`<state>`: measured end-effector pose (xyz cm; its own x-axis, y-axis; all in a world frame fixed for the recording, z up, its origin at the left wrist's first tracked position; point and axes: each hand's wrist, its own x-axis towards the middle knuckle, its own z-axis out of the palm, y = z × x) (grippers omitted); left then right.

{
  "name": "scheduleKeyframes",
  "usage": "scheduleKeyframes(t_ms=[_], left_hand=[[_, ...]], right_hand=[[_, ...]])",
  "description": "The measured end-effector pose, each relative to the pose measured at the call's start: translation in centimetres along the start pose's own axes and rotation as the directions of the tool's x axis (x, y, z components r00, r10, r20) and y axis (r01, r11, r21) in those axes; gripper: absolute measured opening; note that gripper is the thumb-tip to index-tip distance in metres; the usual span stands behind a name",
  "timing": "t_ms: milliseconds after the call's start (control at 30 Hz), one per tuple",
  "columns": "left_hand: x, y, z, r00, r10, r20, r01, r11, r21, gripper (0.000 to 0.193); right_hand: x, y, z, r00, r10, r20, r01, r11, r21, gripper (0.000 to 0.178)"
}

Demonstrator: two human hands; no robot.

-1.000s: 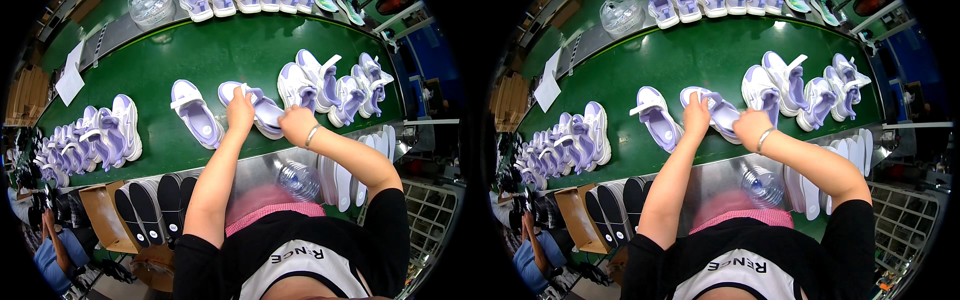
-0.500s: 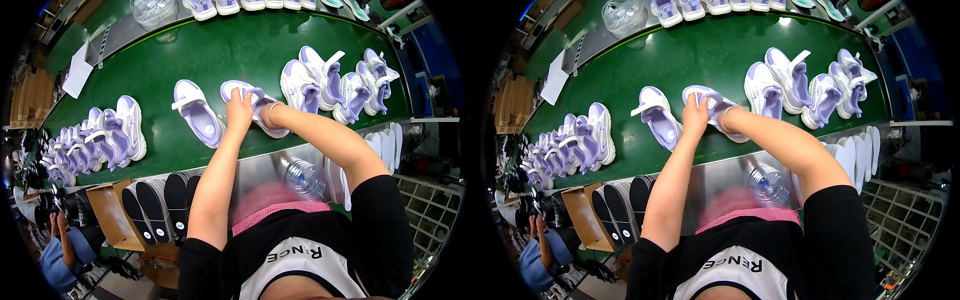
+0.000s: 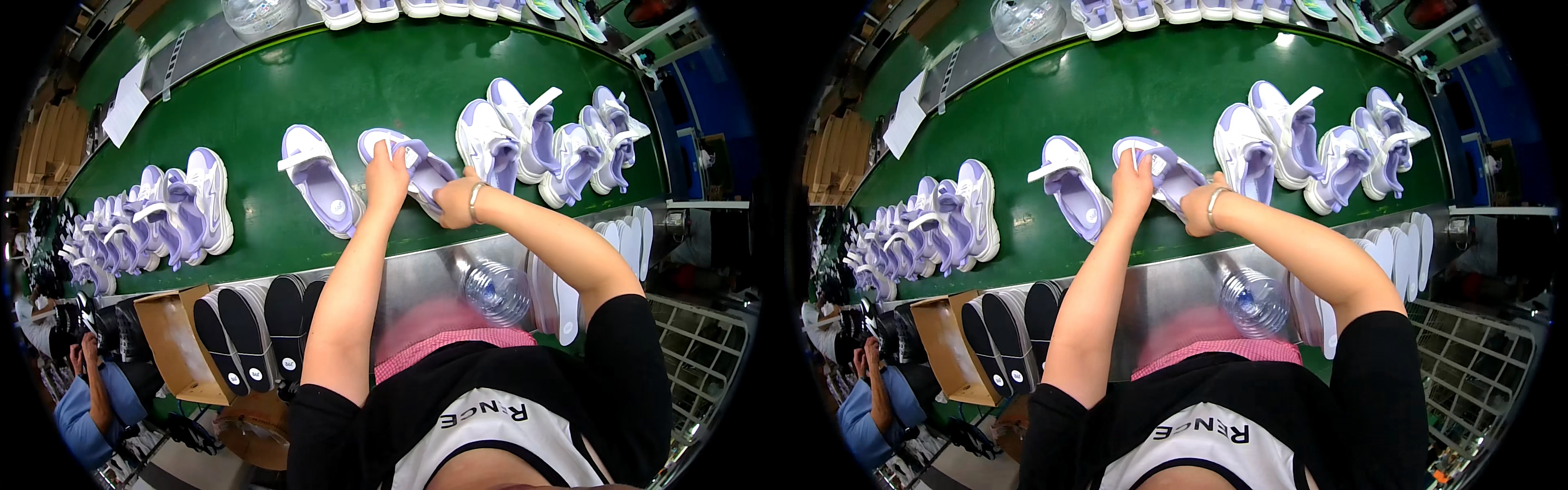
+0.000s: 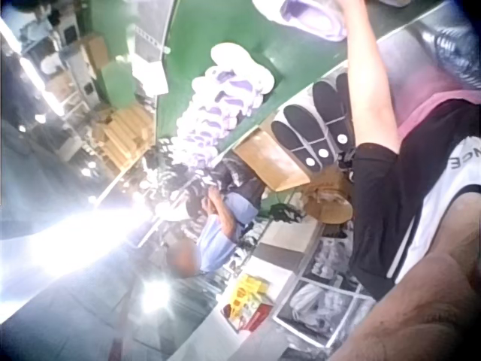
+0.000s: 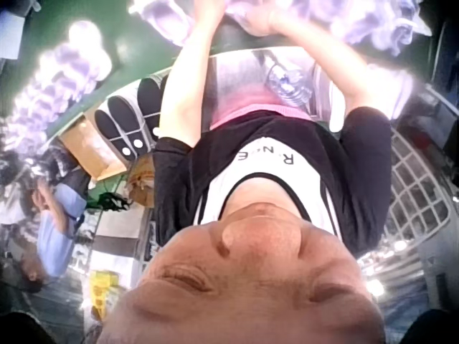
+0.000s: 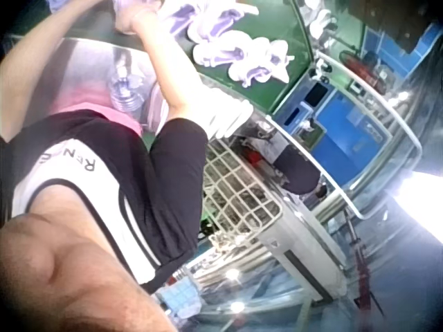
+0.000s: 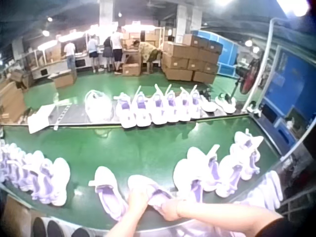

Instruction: The person collects shoe soles from a rack and a box and brings them to an assembly line. They then insert the soles into sneakers one by one along the row.

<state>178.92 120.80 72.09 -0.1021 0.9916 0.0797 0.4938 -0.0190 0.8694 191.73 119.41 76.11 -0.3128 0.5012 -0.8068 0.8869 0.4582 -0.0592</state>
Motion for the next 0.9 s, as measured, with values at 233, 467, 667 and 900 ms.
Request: scheduleKeyframes(t_ms=[233,467,667,900], left_hand=[[0.2,0.4,-0.3,0.976,-0.177,0.128,0.199,0.963,-0.180,0.027],[1.1,1.3,0.0,0.865,-0.235,0.444,0.385,0.878,-0.284,0.031],[1.8,0.7,0.6,0.890,-0.207,0.406,0.326,0.912,-0.250,0.031],[4.3,1.4,-6.2,0.962,0.274,0.000,-0.241,0.843,0.481,0.020]], right_hand=[[-0.6,1.4,0.4,0.992,-0.101,-0.073,0.121,0.927,0.355,0.043],[2.0,1.8,2.2,0.929,0.212,-0.304,0.354,-0.268,0.896,0.028],[1.3,2.1,2.5,0.863,0.232,-0.448,0.501,-0.289,0.816,0.019],[-15.0,3.3,5.3,0.478,0.126,-0.870,0.612,0.663,0.432,0.007]])
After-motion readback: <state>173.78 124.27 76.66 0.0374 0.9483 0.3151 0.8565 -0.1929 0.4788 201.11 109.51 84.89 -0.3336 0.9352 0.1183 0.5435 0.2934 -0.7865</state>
